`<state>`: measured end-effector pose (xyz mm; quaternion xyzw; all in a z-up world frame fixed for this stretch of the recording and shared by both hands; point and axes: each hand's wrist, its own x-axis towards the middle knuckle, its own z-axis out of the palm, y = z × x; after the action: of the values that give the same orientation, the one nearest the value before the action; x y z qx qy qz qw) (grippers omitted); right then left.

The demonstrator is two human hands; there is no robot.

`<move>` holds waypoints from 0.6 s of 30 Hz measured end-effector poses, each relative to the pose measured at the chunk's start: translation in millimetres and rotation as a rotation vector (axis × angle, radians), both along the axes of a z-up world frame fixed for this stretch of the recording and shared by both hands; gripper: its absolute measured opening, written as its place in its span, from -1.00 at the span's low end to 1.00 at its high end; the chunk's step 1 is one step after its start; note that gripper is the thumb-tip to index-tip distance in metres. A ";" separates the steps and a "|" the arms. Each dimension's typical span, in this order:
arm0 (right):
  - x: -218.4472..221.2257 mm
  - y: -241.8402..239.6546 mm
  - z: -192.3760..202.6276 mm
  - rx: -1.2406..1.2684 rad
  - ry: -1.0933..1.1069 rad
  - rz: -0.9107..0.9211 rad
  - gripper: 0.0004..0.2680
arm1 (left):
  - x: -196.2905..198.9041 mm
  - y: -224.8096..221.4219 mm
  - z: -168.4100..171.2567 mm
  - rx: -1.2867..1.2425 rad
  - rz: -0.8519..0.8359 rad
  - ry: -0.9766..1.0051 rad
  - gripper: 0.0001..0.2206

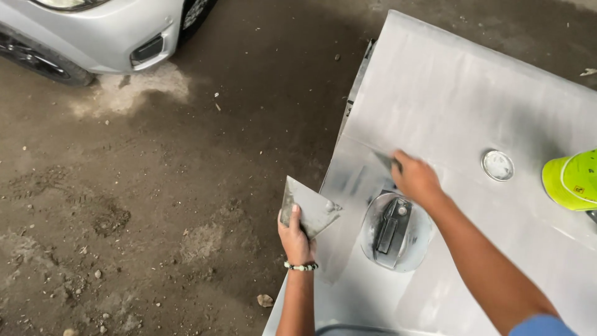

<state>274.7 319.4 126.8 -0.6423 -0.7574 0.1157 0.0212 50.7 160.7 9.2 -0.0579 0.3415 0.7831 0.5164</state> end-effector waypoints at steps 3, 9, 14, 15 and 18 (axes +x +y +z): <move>-6.5 46.4 -19.0 0.080 0.006 0.124 -0.78 | 14.5 3.8 -13.5 -0.066 -0.017 -0.013 -0.72; -36.4 92.3 -23.8 -0.065 -0.148 0.089 -0.74 | 24.7 14.1 -7.0 -0.105 -0.065 -0.087 -0.71; -42.4 92.5 -28.5 -0.092 -0.194 0.098 -0.75 | 24.1 12.3 -23.0 -0.058 -0.078 -0.076 -0.72; -43.3 92.5 -28.0 -0.109 -0.197 0.090 -0.75 | 21.6 13.0 -22.3 -0.030 -0.087 -0.077 -0.72; -47.7 93.9 -40.6 -0.178 -0.224 0.034 -0.68 | 15.3 12.5 -24.8 -0.069 -0.071 -0.099 -0.71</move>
<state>227.0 413.2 86.2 -0.6377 -0.7524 0.1104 -0.1226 66.0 173.2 -15.7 -0.1023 0.3441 0.7484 0.5577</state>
